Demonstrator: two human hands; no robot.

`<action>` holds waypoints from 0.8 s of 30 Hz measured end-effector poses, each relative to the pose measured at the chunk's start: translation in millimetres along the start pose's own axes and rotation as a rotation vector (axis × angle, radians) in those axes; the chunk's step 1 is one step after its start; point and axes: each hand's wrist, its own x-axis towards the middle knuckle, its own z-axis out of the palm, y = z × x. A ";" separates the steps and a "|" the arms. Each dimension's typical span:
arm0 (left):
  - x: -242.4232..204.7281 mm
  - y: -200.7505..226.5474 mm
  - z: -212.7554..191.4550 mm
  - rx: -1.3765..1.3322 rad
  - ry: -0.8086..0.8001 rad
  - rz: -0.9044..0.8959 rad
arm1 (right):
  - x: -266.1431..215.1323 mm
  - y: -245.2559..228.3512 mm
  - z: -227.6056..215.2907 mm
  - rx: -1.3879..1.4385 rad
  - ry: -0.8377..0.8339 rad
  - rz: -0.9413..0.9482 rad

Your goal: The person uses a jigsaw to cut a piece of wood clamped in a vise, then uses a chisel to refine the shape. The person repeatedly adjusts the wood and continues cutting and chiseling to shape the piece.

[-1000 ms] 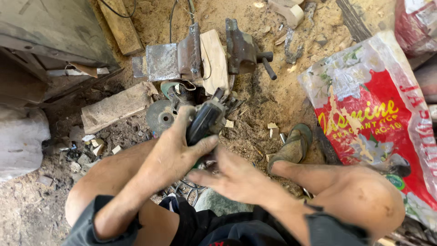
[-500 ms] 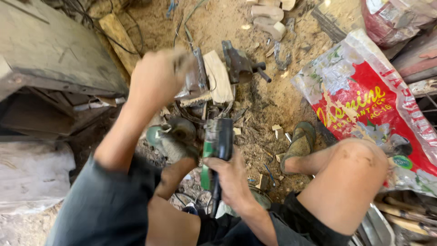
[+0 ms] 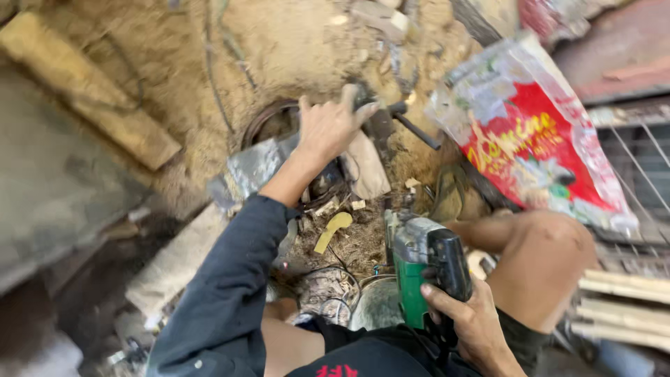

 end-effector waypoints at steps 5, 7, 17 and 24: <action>18.3 -13.3 -15.3 -0.029 0.100 0.141 | -17.5 -37.4 31.9 0.016 0.020 0.144; -4.8 -19.9 -3.7 -0.029 0.069 0.156 | -29.9 -34.1 40.0 0.060 0.110 0.154; -2.3 -20.7 -5.5 -0.131 0.062 0.222 | -62.9 -19.0 83.6 0.109 0.318 0.080; -3.1 -16.8 9.2 -0.131 0.000 0.133 | -44.6 -24.9 107.5 0.142 0.332 -0.045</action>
